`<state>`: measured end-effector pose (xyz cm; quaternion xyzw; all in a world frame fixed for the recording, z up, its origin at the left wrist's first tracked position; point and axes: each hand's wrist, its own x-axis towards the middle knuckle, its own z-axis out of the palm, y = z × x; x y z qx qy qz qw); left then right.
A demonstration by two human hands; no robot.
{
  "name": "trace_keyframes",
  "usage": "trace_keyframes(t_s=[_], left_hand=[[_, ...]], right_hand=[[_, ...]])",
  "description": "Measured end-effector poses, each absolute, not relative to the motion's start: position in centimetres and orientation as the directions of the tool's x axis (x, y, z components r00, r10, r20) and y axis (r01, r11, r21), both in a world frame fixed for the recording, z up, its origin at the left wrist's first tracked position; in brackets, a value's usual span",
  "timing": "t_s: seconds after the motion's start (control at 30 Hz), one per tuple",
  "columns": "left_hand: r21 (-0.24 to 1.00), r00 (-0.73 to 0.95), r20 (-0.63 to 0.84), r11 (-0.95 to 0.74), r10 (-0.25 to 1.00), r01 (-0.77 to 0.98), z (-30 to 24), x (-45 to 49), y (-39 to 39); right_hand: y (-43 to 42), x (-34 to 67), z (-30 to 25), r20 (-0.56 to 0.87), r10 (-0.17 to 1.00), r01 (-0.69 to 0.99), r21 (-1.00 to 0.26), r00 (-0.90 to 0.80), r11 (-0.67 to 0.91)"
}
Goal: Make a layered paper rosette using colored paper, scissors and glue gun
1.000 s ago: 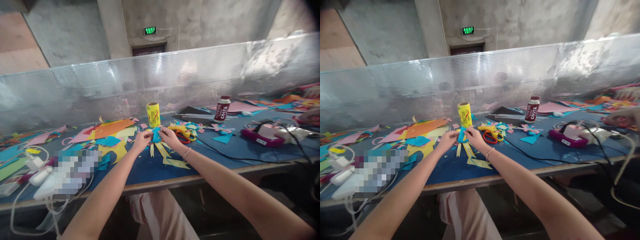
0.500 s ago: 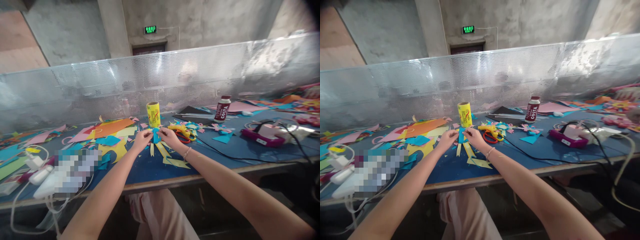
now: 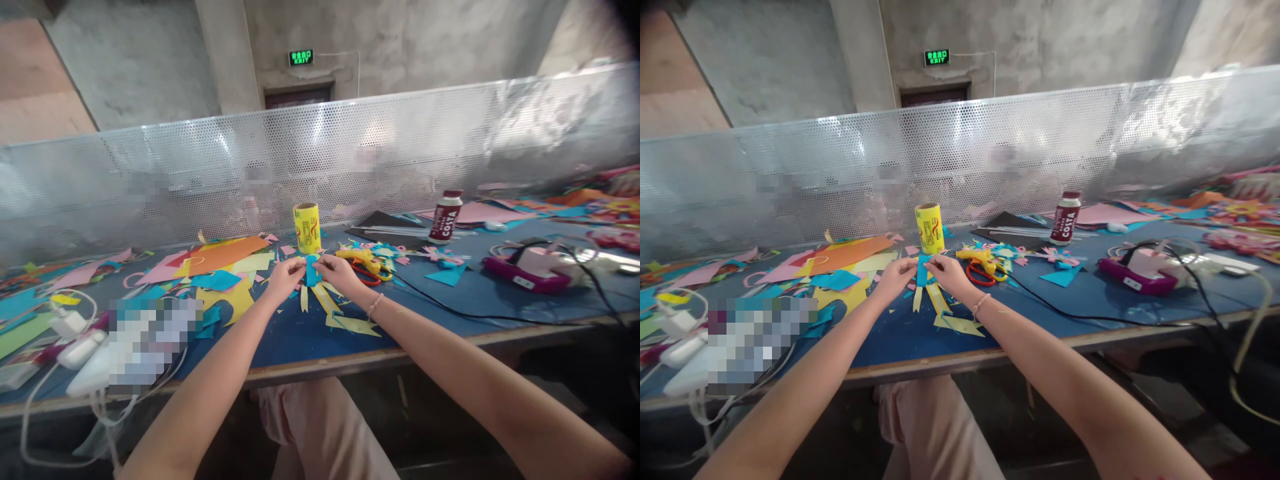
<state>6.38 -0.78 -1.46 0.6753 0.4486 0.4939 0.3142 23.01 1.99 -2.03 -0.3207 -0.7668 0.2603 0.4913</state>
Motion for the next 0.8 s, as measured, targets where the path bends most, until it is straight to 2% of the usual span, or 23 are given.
trace_keyframes(t_s=[0.5,0.8], left_hand=[[0.852,0.171,0.401,-0.435,0.900,0.292,-1.26,6.36,-0.80],[0.790,0.134,0.477,-0.490,0.869,0.369,-1.07,6.48,-1.00]], right_hand=[[2.12,23.19,-1.87,0.561,0.767,0.224,-0.741,-0.311,0.633],[2.10,23.28,-1.90,0.556,0.785,0.094,-0.797,-0.273,0.597]])
